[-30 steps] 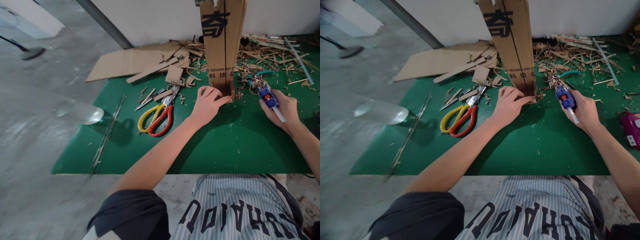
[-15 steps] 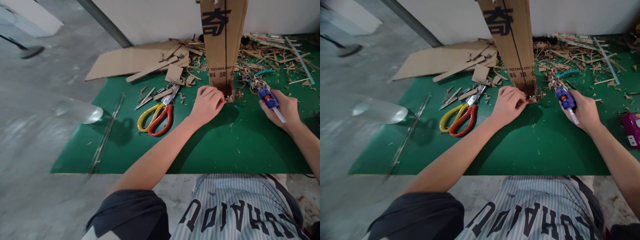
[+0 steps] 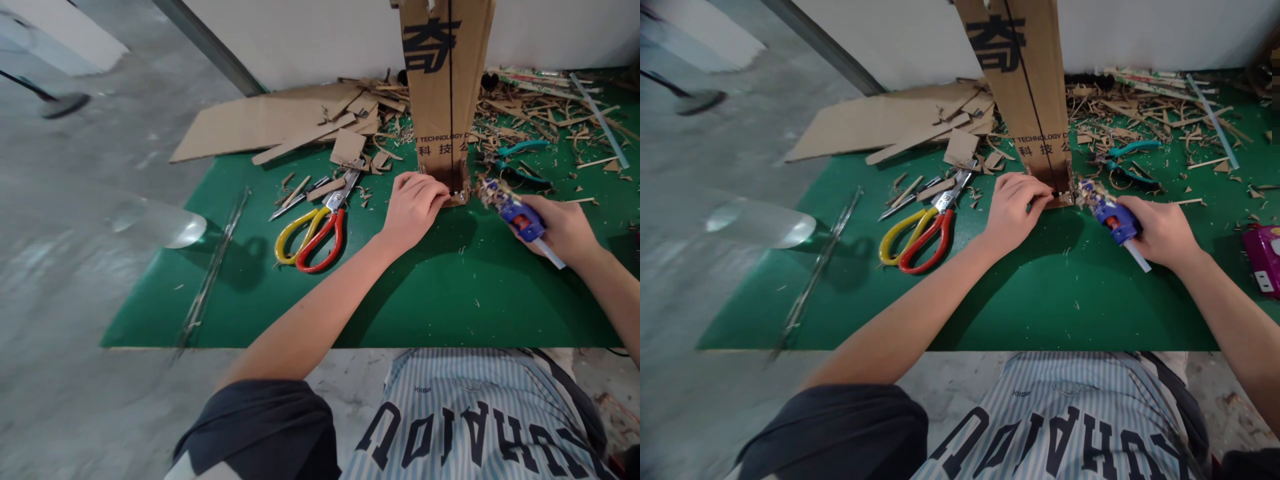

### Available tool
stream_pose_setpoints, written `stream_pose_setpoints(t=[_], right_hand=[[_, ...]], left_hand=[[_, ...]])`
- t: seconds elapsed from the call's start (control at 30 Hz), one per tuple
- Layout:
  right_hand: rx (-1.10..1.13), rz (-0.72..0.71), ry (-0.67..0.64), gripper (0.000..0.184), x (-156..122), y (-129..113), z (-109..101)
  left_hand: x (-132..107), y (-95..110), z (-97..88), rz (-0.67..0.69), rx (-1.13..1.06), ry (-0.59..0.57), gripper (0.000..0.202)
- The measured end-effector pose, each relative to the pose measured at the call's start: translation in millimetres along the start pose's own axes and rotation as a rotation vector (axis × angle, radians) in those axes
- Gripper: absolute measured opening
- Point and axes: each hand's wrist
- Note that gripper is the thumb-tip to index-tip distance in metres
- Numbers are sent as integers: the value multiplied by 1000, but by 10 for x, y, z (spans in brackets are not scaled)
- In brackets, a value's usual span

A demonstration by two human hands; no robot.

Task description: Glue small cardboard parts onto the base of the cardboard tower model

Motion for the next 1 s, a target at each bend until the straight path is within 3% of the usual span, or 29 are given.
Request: stream_pose_setpoints(t=[0.1, 0.17, 0.53, 1.0], right_hand=[[-27, -158, -79, 36, 21, -97, -17], [-77, -180, -125, 34, 44, -176, -19], [-125, -59, -177, 33, 31, -170, 29], [-132, -73, -207, 37, 51, -185, 33]], left_hand=[[-10, -13, 17, 3, 7, 8, 21], [-13, -12, 23, 7, 13, 8, 22], [-8, 13, -12, 22, -25, 30, 23], [27, 67, -61, 15, -59, -14, 24]])
Point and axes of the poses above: each hand's wrist, its own x-axis towards the middle knuckle, its own z-axis out of the palm, y = z × x, and after that the axes turned 6 degrees about z, right-handed
